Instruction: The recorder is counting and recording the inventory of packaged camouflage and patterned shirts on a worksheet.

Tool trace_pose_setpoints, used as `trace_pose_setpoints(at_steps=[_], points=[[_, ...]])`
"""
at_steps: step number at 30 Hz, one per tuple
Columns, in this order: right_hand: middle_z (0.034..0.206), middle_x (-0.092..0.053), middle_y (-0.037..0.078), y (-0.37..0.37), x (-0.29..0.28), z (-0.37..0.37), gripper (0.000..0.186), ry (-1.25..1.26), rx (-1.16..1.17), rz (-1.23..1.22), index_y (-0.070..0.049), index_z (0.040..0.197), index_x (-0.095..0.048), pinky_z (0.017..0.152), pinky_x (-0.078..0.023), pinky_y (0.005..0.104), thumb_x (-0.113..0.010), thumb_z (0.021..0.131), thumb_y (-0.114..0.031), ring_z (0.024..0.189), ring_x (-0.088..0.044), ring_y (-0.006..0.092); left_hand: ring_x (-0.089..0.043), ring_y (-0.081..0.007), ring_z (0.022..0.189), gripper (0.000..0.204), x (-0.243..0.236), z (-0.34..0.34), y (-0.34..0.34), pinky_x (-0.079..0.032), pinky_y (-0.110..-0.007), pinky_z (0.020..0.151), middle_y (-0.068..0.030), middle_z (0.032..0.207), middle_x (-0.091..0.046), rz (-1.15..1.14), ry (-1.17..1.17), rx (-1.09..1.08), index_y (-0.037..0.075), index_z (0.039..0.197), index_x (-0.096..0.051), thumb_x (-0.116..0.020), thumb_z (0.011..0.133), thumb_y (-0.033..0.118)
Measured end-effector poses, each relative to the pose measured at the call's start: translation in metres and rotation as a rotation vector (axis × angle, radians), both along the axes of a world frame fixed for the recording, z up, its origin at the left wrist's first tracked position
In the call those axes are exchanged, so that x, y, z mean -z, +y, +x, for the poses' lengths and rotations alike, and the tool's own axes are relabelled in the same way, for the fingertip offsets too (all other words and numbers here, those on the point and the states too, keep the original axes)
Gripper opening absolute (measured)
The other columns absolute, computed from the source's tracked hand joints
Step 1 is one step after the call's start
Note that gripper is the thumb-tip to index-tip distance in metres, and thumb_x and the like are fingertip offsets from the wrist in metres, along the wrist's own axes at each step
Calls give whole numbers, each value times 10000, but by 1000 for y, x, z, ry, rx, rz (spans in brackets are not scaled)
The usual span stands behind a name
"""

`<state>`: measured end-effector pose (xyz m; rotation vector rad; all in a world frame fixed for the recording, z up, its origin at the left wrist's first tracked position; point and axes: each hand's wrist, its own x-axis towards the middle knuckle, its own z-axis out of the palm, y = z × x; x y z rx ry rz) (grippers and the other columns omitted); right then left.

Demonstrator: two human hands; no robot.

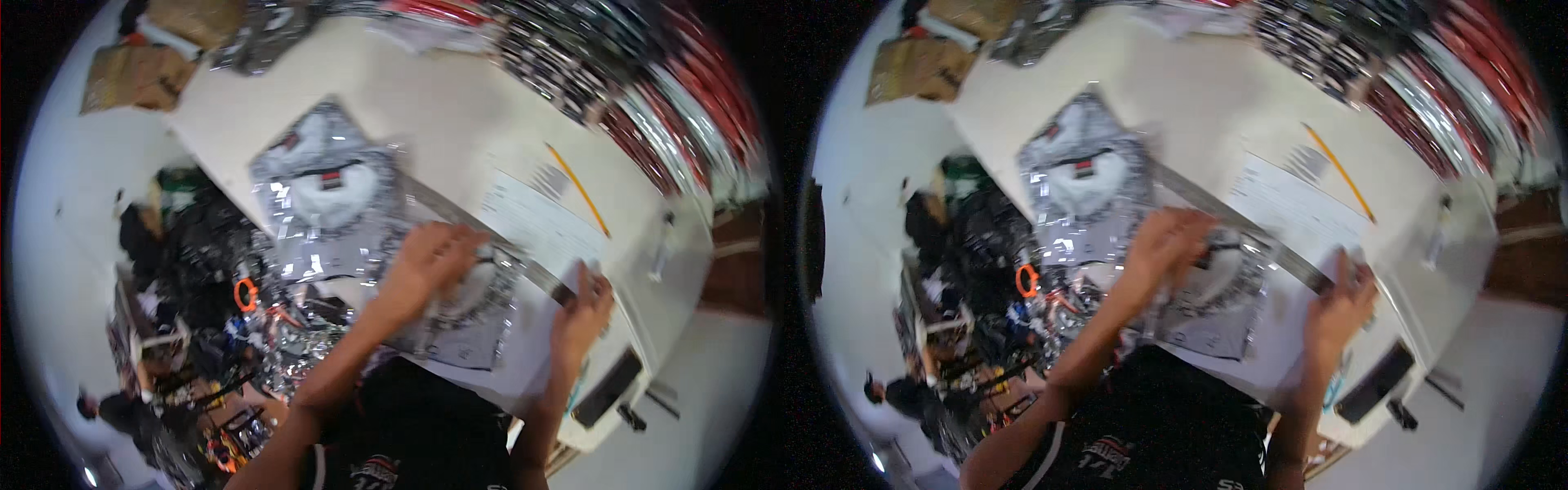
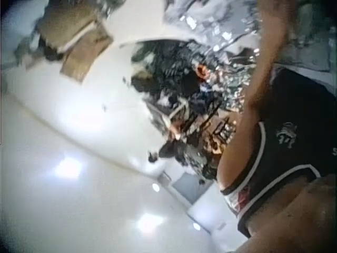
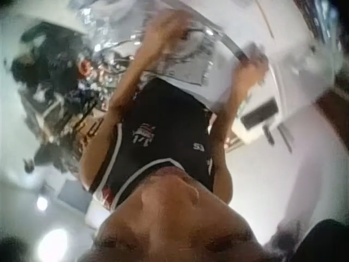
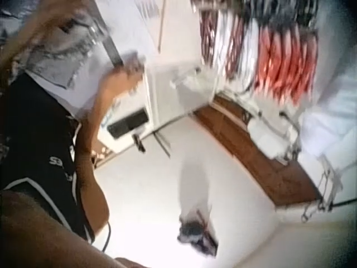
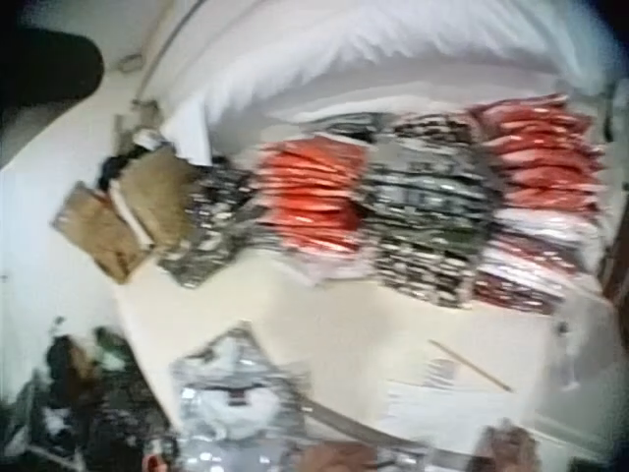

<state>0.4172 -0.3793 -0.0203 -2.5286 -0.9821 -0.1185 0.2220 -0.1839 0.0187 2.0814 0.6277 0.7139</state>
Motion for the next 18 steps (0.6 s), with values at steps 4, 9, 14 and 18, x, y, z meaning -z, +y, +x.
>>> trace_pose_setpoints(at_steps=[4,9,14,18], points=[[1248,-480,149,-4,2,1,659,-25,4,-60,-184,1324,-592,943,-403,504,-528,709,45,1114,-478,350,-591,-287,920,417,-5,-16,6,-458,-393,802,-114,1068,-618,380,82,-148,36,1232,-582,-662,822,44],[1253,-464,141,0,3,-2,654,-21,-1,-73,-184,1347,-573,954,-383,493,-528,742,59,1142,-461,337,-628,-303,888,263,-7,-43,12,-472,-378,799,-145,1005,-645,337,54,-266,-1,1120,-642,-619,861,-39],[1264,-474,139,1,-1,0,635,-2,23,-96,-185,1334,-585,949,-393,492,-545,743,43,1142,-464,347,-618,-298,906,225,-12,-20,8,-489,-369,796,-152,1049,-632,154,-74,-193,13,1126,-643,-596,915,78],[1258,-485,169,-9,-1,5,623,86,9,45,-187,1324,-588,954,-404,489,-595,730,3,1133,-474,367,-627,-250,973,351,-22,37,4,-500,-346,797,-164,1091,-627,34,-279,4,-18,1141,-628,-550,975,281]])
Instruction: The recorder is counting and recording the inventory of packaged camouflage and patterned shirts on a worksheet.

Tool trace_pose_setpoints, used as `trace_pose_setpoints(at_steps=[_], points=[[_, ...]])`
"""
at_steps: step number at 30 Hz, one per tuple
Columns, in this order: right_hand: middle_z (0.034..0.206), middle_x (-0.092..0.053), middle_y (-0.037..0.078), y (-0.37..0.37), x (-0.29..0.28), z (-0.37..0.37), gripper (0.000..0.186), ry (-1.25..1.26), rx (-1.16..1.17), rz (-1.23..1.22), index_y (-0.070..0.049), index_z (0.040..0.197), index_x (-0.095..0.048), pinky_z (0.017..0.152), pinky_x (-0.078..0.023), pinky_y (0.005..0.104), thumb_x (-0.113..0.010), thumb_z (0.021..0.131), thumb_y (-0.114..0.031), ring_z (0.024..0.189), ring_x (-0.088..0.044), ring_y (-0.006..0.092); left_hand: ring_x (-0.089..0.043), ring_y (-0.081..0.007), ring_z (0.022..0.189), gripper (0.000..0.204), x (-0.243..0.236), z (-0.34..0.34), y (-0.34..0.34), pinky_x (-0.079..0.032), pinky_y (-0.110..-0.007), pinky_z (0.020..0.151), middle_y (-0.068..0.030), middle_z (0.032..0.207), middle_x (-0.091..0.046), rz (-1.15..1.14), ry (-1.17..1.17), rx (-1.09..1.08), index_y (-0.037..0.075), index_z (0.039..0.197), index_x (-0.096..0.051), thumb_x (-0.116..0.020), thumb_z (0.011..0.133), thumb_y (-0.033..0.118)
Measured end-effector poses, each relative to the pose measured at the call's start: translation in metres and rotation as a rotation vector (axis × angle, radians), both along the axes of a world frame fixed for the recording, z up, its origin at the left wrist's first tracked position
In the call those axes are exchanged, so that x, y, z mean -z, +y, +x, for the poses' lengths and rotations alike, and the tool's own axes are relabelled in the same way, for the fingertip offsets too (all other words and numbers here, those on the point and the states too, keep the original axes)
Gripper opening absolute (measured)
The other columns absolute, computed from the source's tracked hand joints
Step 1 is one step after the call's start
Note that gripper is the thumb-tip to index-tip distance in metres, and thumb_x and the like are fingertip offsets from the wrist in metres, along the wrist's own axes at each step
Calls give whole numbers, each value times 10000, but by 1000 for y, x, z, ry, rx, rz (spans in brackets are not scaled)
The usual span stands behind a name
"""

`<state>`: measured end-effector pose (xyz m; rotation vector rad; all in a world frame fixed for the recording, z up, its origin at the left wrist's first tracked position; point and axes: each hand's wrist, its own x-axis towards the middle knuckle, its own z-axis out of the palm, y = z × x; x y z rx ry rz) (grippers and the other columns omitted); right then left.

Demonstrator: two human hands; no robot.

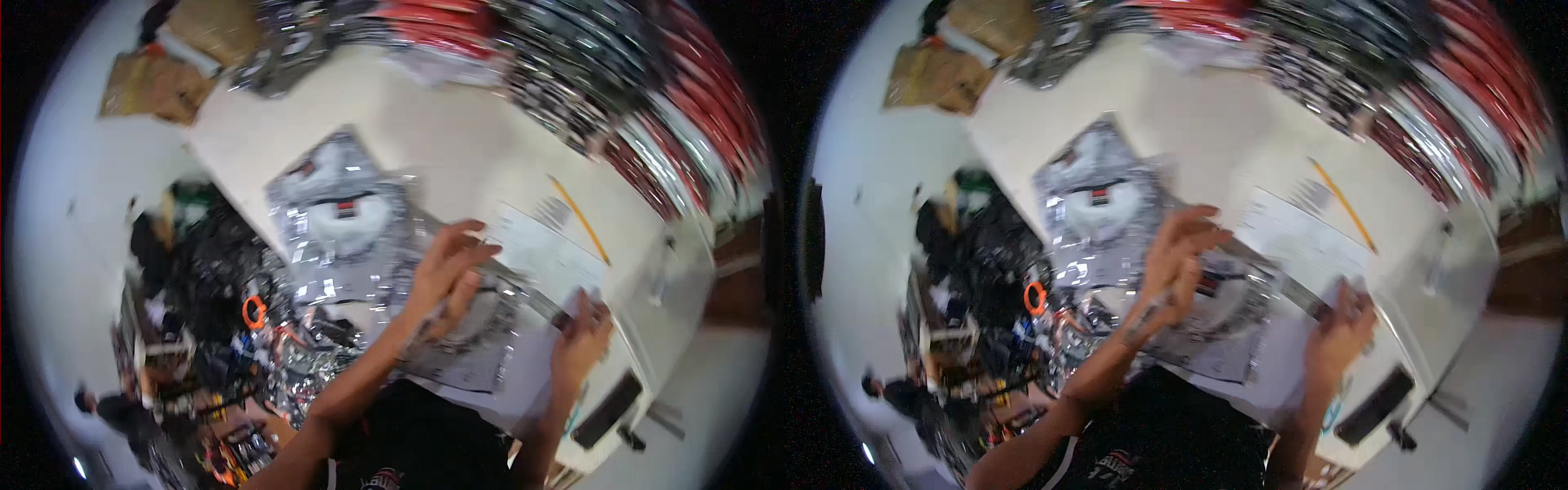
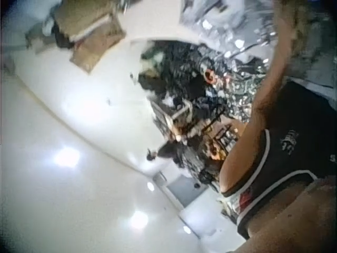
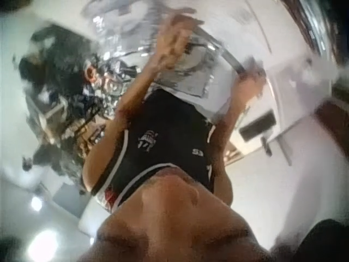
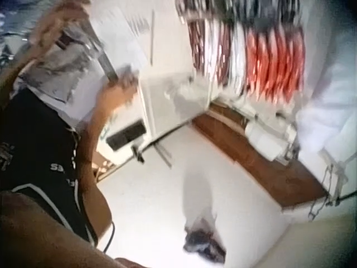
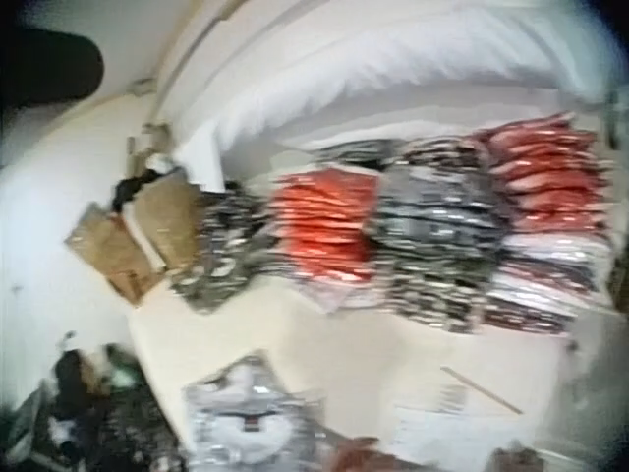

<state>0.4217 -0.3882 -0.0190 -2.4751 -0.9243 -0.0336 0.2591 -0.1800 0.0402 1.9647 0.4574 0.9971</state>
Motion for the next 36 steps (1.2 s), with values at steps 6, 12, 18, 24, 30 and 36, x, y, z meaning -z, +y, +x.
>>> trace_pose_setpoints(at_steps=[6,12,18,24,30,36], points=[[1255,-463,206,24,-5,-17,555,-24,10,-59,-110,1321,-570,955,-373,495,-645,771,-135,1155,-443,375,-640,-144,708,204,-9,102,4,-508,-276,600,-98,803,-627,-664,93,340,-25,855,-617,-611,950,155],[1267,-455,207,15,-15,-15,564,35,47,-66,-87,1324,-564,946,-361,475,-650,770,-154,1161,-430,369,-574,-114,511,206,48,183,-17,-427,-241,456,-74,665,-586,-789,297,562,20,818,-504,-705,844,-13],[1295,-445,219,12,-17,-10,559,87,33,-69,-73,1330,-554,946,-367,476,-644,785,-158,1179,-426,390,-536,-70,444,290,72,189,-28,-400,-215,383,-19,569,-535,-716,206,602,42,660,-452,-682,818,-36],[1285,-435,214,14,-22,-6,532,155,24,-57,-38,1319,-561,934,-398,464,-647,798,-99,1139,-446,375,-514,-54,427,305,69,187,-26,-380,-223,385,14,504,-470,-561,336,582,51,627,-413,-640,776,-87],[1311,-434,228,10,-19,-6,583,188,-12,-59,-16,1338,-515,912,-379,481,-641,780,-124,1159,-440,398,-490,-48,419,360,72,185,-28,-344,-210,349,-5,594,-467,-314,300,608,61,636,-375,-638,826,-95],[1295,-429,219,8,-21,-5,584,206,-23,-66,-30,1341,-528,908,-386,476,-656,773,-80,1128,-444,383,-502,-44,432,355,75,183,-29,-360,-210,374,1,587,-474,-283,334,604,65,637,-386,-648,828,-80]])
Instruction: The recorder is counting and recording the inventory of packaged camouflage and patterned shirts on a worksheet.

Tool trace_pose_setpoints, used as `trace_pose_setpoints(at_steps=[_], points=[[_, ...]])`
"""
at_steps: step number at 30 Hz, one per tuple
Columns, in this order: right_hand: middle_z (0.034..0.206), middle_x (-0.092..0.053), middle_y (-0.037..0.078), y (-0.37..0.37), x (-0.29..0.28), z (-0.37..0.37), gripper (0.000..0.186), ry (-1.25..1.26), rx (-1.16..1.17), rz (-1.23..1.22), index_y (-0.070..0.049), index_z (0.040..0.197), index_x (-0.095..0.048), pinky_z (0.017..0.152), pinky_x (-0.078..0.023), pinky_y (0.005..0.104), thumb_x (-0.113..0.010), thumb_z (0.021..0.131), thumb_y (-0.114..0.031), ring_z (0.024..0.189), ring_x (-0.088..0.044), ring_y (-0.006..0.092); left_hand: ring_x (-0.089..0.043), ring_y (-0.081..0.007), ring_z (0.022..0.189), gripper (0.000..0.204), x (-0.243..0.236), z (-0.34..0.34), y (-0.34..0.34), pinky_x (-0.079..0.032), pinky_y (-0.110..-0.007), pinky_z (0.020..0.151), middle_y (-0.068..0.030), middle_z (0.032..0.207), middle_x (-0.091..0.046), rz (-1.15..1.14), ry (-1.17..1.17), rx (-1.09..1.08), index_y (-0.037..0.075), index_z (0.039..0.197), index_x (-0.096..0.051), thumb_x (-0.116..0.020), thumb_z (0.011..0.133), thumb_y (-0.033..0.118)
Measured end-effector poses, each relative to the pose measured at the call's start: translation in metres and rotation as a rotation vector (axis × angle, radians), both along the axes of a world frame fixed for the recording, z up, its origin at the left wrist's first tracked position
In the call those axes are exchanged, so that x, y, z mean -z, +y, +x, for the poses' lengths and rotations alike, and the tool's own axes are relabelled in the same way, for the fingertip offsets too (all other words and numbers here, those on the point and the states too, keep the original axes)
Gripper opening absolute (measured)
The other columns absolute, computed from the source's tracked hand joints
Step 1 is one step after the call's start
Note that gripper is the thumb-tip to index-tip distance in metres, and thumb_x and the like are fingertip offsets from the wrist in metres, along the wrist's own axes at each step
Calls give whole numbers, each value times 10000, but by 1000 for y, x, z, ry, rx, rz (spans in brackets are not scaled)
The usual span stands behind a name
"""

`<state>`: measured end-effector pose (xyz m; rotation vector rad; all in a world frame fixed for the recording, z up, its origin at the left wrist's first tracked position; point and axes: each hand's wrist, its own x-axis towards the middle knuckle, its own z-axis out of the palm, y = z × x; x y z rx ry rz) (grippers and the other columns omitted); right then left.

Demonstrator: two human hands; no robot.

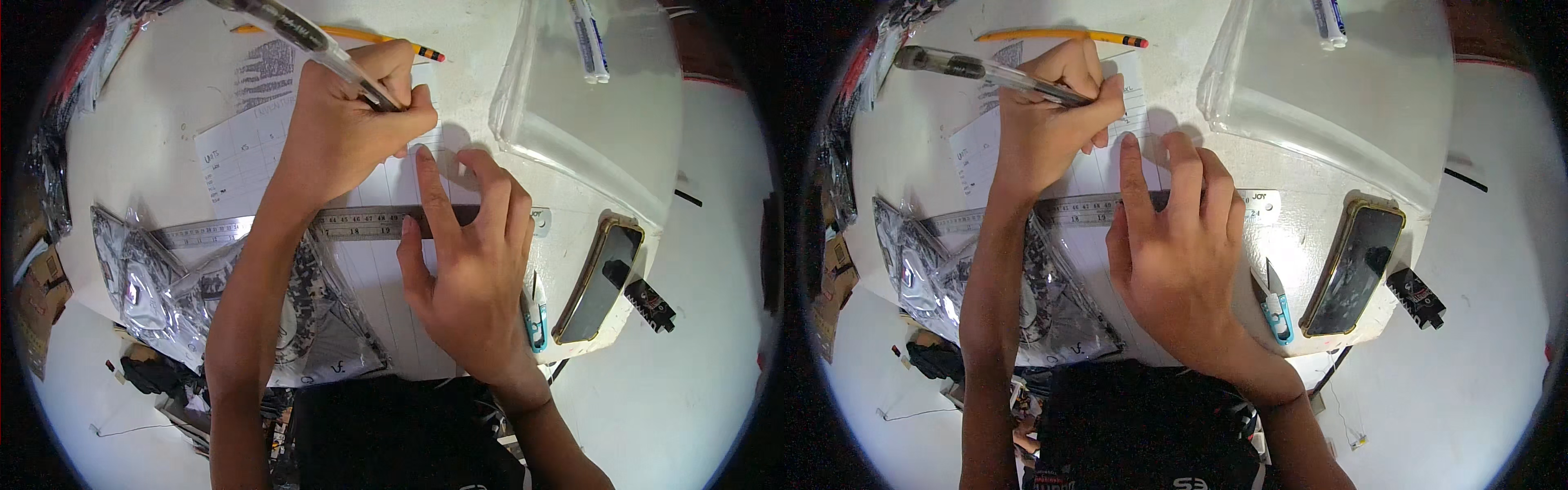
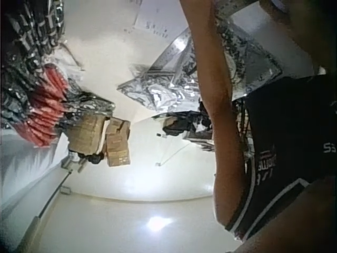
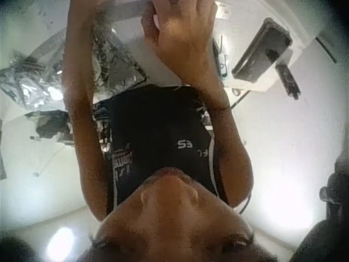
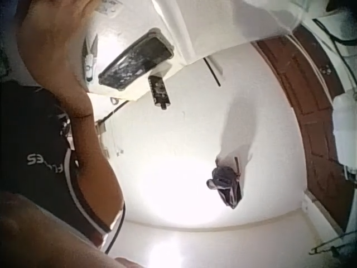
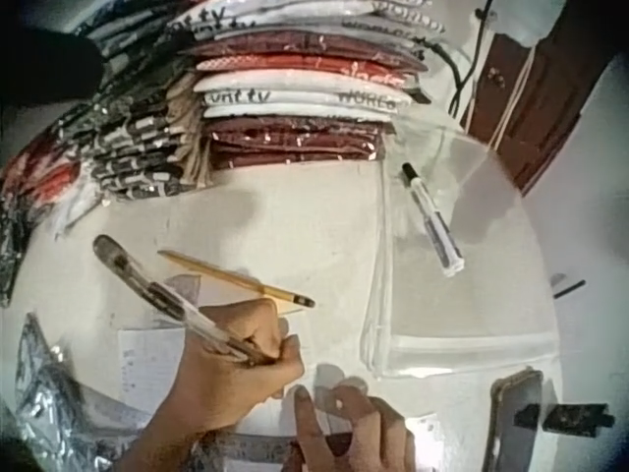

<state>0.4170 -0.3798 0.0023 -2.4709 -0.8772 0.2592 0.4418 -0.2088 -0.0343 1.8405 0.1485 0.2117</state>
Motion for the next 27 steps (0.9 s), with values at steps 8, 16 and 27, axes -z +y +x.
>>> trace_pose_setpoints(at_steps=[8,16,27], points=[[1306,-434,228,-1,4,2,598,-22,-24,-13,-29,1347,-510,885,-382,487,-638,771,-125,1133,-443,404,-495,-42,432,351,3,2,3,-351,-207,385,11,584,-471,75,-56,22,67,639,-398,-656,823,-83],[1275,-434,208,0,-1,5,595,25,-11,-35,-57,1344,-556,902,-390,452,-682,763,-48,1084,-441,358,-477,-35,426,370,-2,2,-1,-332,-203,381,14,580,-441,58,-57,17,69,634,-380,-648,827,-98],[1293,-429,205,0,1,3,593,14,-13,-20,-66,1336,-567,901,-395,447,-685,755,-46,1084,-438,359,-345,-69,439,352,2,3,7,-309,-280,418,2,535,-432,267,-69,22,82,641,-392,-709,729,-44]])
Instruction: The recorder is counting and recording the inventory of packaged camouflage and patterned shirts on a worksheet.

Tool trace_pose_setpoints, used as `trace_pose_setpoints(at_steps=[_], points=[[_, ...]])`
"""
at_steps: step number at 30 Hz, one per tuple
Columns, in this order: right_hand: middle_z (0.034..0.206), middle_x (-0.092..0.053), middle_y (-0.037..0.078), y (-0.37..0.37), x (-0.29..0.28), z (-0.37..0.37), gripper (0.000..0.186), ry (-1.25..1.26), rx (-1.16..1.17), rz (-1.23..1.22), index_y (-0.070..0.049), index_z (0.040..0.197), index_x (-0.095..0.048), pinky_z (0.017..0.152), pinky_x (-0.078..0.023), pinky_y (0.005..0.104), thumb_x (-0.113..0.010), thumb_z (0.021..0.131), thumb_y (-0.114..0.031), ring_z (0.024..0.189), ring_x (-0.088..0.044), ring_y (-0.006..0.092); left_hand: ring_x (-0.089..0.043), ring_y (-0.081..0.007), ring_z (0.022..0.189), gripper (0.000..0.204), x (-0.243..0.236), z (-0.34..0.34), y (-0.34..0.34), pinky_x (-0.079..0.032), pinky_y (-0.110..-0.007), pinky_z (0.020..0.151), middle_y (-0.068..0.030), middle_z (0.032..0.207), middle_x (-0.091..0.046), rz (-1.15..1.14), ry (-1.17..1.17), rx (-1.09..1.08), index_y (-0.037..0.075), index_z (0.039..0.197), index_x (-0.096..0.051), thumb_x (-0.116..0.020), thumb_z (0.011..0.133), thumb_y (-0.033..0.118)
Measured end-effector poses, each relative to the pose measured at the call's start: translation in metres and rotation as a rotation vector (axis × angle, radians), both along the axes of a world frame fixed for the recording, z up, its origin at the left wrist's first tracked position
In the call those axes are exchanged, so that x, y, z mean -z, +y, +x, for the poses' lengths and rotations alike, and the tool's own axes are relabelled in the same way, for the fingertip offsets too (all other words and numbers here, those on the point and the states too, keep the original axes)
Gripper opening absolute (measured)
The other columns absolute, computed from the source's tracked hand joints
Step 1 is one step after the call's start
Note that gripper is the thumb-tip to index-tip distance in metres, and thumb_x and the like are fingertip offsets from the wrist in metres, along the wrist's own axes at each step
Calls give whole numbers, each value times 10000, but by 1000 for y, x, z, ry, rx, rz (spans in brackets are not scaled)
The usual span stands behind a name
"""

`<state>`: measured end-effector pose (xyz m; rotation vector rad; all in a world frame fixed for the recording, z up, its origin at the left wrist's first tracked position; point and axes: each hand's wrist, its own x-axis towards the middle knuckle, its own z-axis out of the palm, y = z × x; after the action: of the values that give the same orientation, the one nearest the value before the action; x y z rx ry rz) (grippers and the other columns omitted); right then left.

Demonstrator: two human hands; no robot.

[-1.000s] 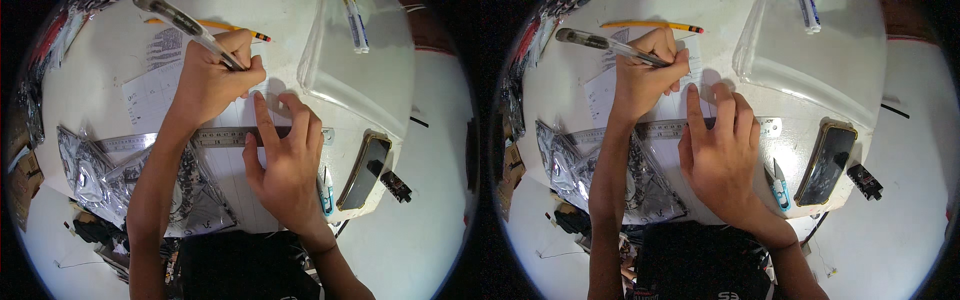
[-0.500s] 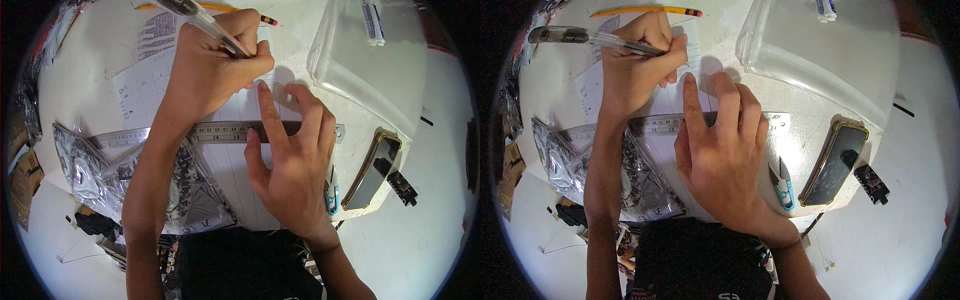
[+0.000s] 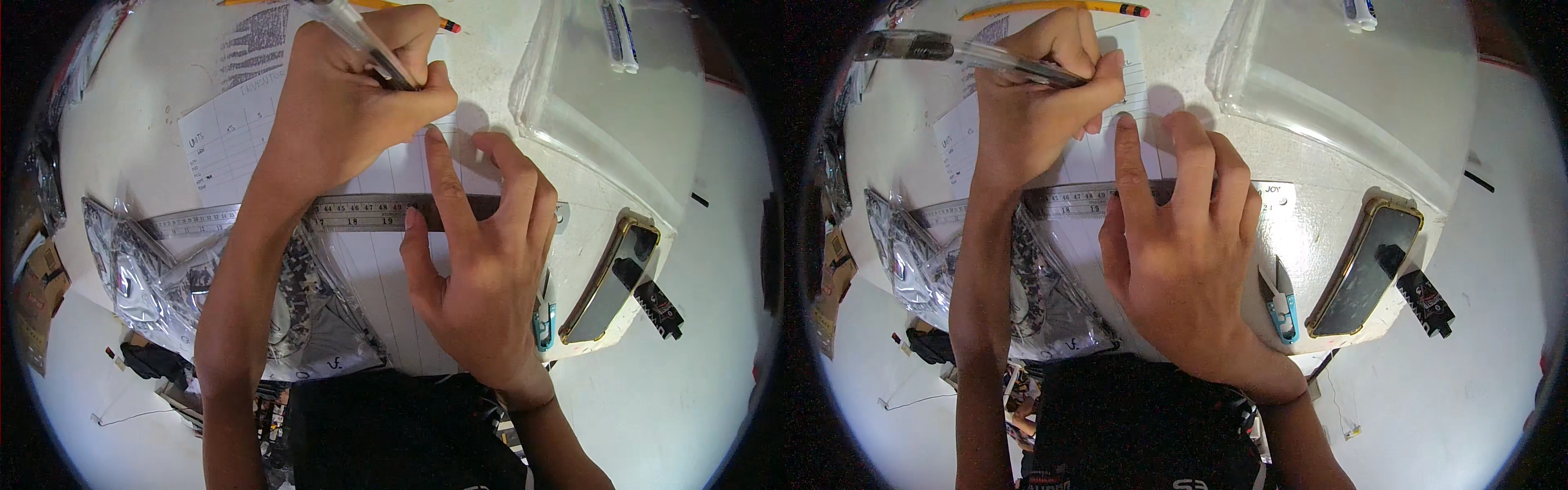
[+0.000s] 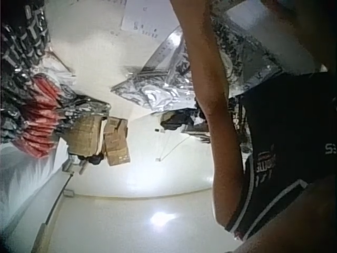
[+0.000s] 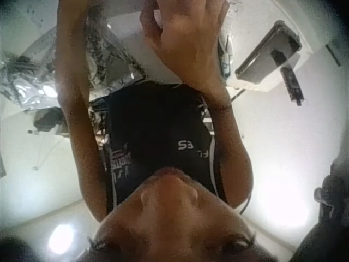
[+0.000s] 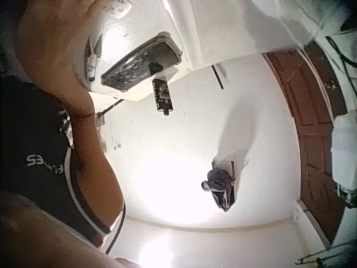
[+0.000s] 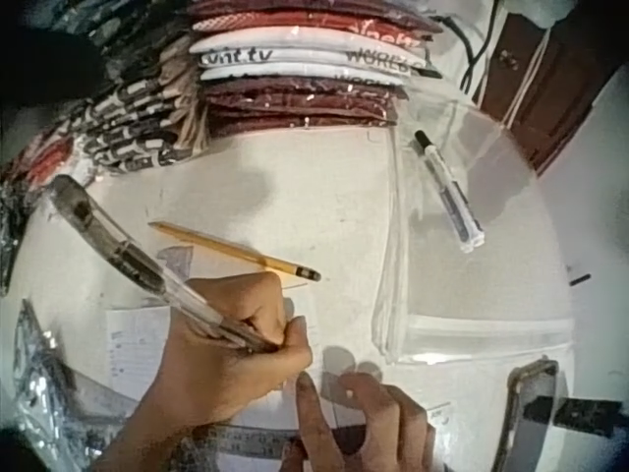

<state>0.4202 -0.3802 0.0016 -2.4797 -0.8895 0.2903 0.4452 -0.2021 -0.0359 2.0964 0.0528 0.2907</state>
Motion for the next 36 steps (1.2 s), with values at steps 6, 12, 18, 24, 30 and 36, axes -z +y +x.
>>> trace_pose_setpoints(at_steps=[6,12,18,24,30,36], points=[[1292,-431,204,-1,2,0,596,-5,10,11,-66,1331,-573,897,-396,445,-688,747,-47,1074,-436,362,-424,-49,433,355,-27,5,-13,-359,-249,411,-6,570,-437,-403,126,-120,87,655,-378,-647,768,-116],[1292,-430,203,0,-2,1,591,8,-6,3,-68,1335,-570,898,-394,445,-684,755,-48,1074,-434,363,-456,-49,434,361,4,1,-2,-384,-242,394,-11,584,-444,-372,6,-51,94,674,-379,-634,781,-137],[1293,-426,210,0,2,-1,587,-11,-2,17,-69,1346,-558,899,-390,451,-678,772,-57,1080,-433,362,-466,-66,433,257,-30,6,-6,-393,-242,376,-15,584,-452,-669,137,-225,65,733,-432,-607,824,-98],[1303,-424,222,0,2,-1,590,-69,-7,6,-28,1341,-525,881,-398,504,-656,773,-118,1132,-438,398,-584,-119,589,109,-38,-18,36,-450,-264,513,-81,819,-643,-619,-95,-292,21,823,-550,-618,879,-43],[1307,-425,215,5,3,-6,587,-74,0,10,-76,1351,-541,893,-389,504,-663,778,-122,1145,-429,404,-651,-176,624,81,-28,-39,28,-522,-282,535,-127,857,-642,-462,29,-245,9,887,-563,-643,890,21],[1286,-441,213,7,-2,-4,571,-103,16,-3,-130,1341,-582,897,-405,458,-695,784,-71,1130,-444,373,-685,-215,616,138,-42,-54,39,-564,-303,575,-141,784,-659,-638,-20,-409,-59,889,-604,-653,902,69]])
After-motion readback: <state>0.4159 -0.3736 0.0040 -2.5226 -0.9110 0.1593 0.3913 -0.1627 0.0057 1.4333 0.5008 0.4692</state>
